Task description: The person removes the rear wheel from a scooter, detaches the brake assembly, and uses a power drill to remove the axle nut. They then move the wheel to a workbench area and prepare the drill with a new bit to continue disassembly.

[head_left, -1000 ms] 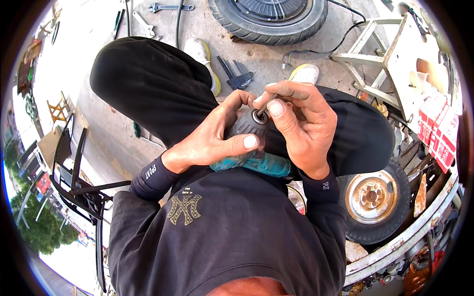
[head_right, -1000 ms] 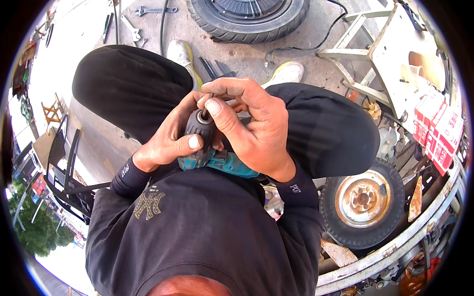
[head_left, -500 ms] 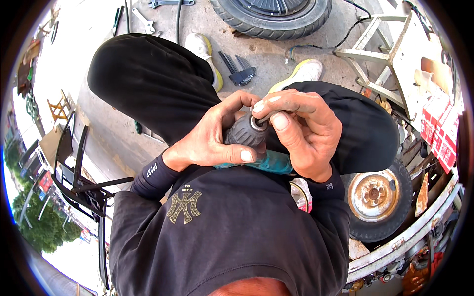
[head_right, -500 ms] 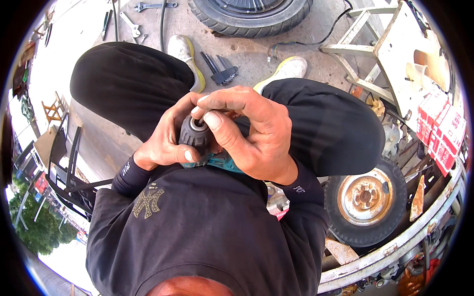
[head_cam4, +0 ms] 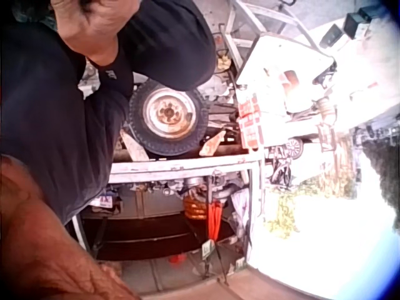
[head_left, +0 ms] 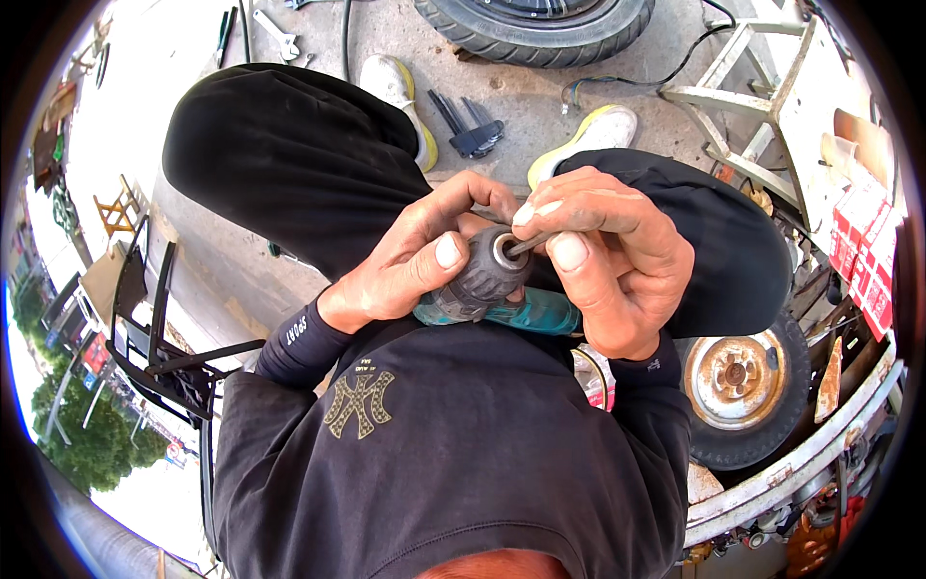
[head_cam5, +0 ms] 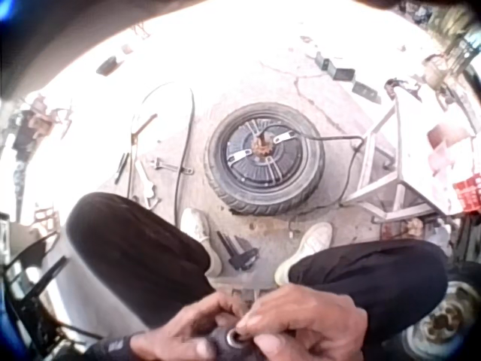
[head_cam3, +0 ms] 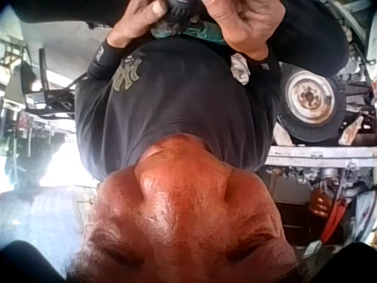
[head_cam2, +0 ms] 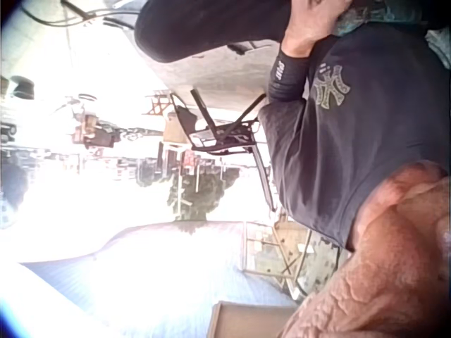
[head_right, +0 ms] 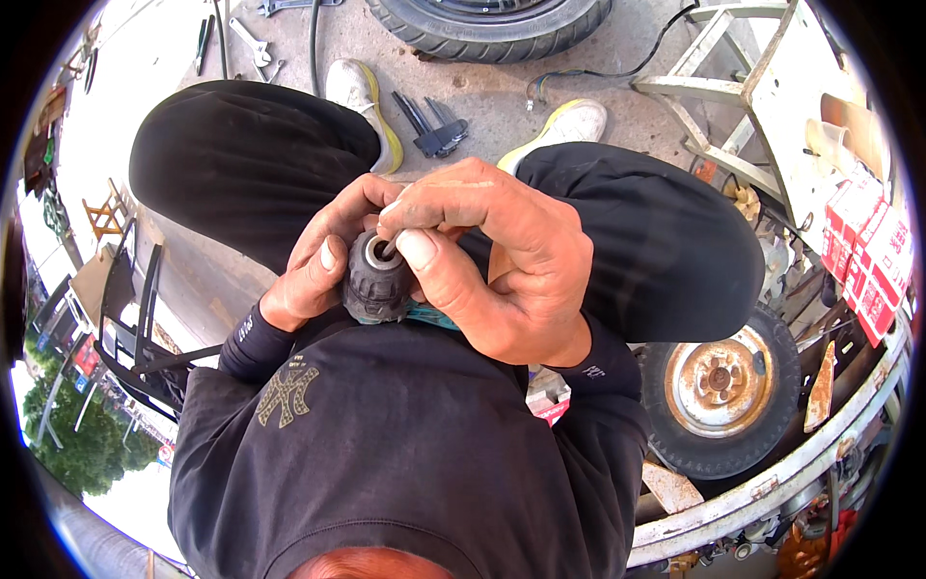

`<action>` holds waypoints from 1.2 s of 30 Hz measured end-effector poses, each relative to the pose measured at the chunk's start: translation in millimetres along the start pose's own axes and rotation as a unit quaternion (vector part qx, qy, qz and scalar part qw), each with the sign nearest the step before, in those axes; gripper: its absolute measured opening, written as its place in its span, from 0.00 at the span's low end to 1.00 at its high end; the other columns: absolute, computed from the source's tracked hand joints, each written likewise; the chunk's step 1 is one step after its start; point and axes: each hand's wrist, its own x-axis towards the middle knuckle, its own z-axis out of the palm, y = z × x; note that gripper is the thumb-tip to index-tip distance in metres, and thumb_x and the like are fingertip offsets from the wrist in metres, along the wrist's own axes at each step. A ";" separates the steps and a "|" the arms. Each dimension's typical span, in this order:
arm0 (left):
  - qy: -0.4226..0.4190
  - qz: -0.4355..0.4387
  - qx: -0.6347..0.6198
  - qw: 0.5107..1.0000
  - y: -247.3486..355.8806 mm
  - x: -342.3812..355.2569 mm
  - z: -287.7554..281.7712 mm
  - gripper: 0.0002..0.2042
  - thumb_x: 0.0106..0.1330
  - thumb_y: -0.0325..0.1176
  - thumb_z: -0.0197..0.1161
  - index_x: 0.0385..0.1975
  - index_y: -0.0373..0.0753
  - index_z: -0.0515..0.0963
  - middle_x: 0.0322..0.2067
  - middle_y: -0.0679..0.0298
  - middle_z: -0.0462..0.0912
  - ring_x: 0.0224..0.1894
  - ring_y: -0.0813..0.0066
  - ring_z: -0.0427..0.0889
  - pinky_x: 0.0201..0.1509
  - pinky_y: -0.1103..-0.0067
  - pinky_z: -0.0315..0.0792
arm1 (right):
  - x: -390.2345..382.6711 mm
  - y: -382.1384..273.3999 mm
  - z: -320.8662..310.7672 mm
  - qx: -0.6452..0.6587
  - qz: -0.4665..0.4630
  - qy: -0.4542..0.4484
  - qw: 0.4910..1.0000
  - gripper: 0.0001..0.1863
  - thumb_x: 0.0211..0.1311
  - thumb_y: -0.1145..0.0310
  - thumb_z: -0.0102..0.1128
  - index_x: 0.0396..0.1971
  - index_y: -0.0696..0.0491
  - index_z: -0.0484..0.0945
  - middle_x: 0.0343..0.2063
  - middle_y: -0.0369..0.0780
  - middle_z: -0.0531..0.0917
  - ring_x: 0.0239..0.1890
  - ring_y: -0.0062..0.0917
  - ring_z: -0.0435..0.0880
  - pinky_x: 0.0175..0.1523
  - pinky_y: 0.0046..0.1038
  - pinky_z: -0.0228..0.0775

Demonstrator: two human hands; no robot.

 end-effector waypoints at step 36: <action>-0.036 0.141 0.146 0.979 -16.5 4.5 -11.8 0.43 0.62 0.61 0.65 0.64 0.35 0.56 0.53 0.55 0.71 0.56 0.69 0.73 0.57 0.72 0.72 | 4.3 9.9 0.7 -0.057 -0.028 -0.029 0.998 0.08 0.55 0.84 0.59 0.34 0.60 0.81 0.30 0.41 0.83 0.27 0.19 0.77 0.35 0.20 0.70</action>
